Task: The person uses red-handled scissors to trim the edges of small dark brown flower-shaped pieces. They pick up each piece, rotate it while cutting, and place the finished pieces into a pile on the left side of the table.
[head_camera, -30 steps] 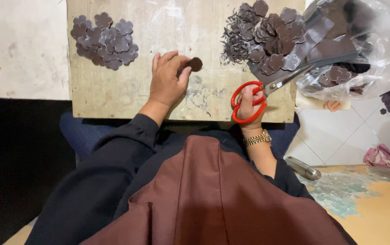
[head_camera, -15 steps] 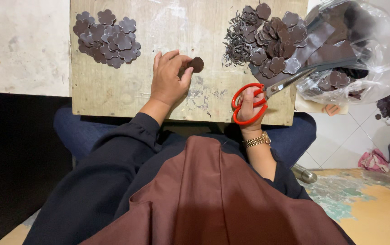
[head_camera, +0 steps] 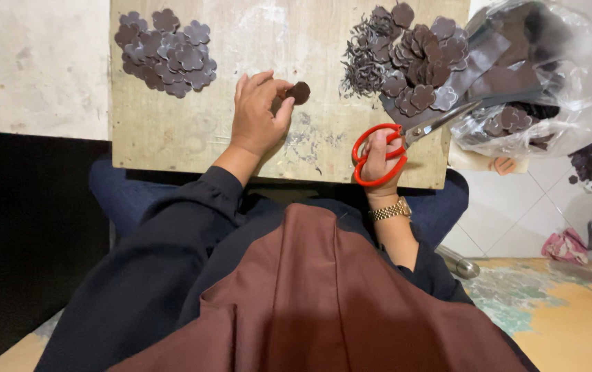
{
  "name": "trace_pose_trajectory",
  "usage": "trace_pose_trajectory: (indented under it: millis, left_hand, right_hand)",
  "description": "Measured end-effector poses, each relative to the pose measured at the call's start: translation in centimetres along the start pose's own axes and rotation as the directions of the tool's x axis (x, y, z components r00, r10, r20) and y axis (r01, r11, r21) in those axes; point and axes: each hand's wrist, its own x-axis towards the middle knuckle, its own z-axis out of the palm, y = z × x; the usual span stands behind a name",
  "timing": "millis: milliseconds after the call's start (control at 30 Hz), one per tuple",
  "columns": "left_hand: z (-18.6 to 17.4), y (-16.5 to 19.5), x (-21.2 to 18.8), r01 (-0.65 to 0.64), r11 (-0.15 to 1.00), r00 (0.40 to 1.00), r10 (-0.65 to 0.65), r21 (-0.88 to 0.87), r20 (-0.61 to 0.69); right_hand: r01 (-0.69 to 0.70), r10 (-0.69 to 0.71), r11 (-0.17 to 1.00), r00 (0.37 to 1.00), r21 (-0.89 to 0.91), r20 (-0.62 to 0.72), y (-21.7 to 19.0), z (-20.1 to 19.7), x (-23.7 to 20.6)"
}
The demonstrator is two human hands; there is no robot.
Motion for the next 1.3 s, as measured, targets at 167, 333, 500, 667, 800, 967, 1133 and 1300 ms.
trace_pose_trajectory:
  millis: [167,333,500,667,800,967,1133,1300]
  left_hand:
    - [0.3,0.8,-0.2,0.241,0.892,0.946,-0.304,-0.382,-0.113]
    - [-1.8,3.8,1.2,0.334,0.424,0.903,-0.401,-0.841,0.156]
    - [-6.1,8.9,1.8,0.324,0.272,0.92,-0.313,-0.906,0.235]
    - [-8.5,12.4,1.2,0.306,0.235,0.935,-0.258,-0.922,0.245]
    - [-9.0,13.2,0.6,0.272,0.235,0.949,-0.229,-0.933,0.219]
    - [-9.0,14.0,0.0,0.117,0.31,0.987,-0.138,-0.944,0.077]
    - [-9.6,14.0,0.0,0.161,0.32,0.974,-0.205,-0.934,0.097]
    - [-9.6,14.3,0.0,0.163,0.364,0.977,-0.19,-0.917,0.099]
  right_hand:
    - [-0.017,0.018,1.0,0.999,-0.019,0.028,0.0,-0.1,0.3]
    - [-0.146,0.146,0.989,0.989,0.028,0.023,-0.5,0.2,0.5]
    - [-0.158,0.168,0.984,0.979,-0.083,0.12,-3.2,1.1,-0.5]
    - [-0.277,0.275,0.961,0.933,-0.023,0.233,-8.4,1.4,-1.2]
    - [-0.264,0.234,0.962,0.927,0.067,0.292,-12.8,1.3,-0.8]
    - [-0.206,0.193,0.978,0.943,0.023,0.271,-15.2,1.9,-0.8]
    - [-0.363,0.298,0.92,0.893,0.146,0.338,-16.2,2.1,-1.5]
    - [-0.425,0.291,0.822,0.886,0.378,0.362,-17.8,2.6,-0.6]
